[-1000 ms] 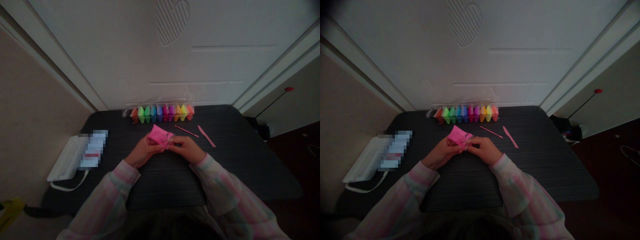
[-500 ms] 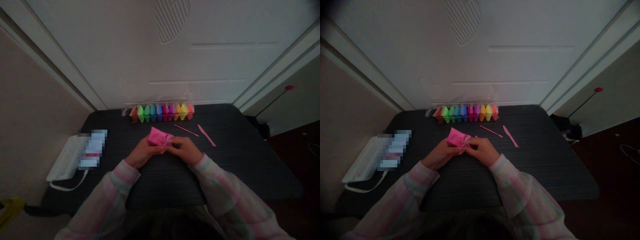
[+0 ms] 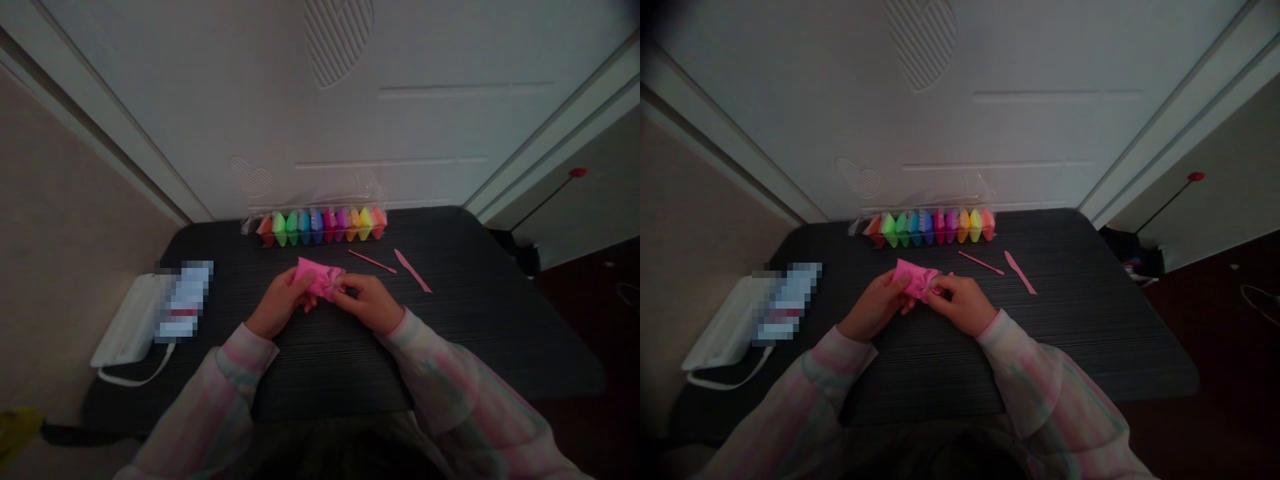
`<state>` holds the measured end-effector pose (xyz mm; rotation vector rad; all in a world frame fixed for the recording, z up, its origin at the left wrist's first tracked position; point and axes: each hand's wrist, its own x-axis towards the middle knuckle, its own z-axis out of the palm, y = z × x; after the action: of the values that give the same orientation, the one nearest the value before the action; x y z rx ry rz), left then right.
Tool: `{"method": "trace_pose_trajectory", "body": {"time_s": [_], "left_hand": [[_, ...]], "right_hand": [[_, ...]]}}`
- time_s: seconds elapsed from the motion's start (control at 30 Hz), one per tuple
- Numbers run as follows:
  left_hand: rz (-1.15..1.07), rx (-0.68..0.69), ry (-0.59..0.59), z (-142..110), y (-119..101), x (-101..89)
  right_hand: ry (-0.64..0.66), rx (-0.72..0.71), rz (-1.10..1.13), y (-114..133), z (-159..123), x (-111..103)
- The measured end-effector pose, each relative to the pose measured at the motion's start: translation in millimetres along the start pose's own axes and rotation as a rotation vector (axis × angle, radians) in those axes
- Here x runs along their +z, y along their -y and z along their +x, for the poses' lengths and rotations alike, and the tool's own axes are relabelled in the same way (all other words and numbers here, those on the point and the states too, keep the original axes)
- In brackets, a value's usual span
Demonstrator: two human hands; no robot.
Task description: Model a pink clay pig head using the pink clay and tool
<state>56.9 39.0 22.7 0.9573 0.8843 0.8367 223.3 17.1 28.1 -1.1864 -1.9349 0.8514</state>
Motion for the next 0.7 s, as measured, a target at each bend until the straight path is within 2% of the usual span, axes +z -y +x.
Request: {"method": "trace_pose_trajectory", "body": {"time_s": [0.27,0.43,0.57,0.7], "left_hand": [[0.032,-0.014,0.029,1.3,-1.3,-4.8],[-0.072,-0.005,0.011,1.3,0.0,-4.4],[-0.144,-0.056,0.042,1.5,2.4,-2.6],[-0.214,-0.110,0.068,1.5,3.4,-1.4]], "right_hand": [[-0.090,0.002,-0.003,-1.4,-0.4,-6.2],[0.011,0.009,0.052,-3.6,-0.3,-7.2],[0.102,-0.002,0.060,-4.0,1.0,-7.5],[0.097,-0.048,-0.040,-3.5,1.5,-8.7]]}}
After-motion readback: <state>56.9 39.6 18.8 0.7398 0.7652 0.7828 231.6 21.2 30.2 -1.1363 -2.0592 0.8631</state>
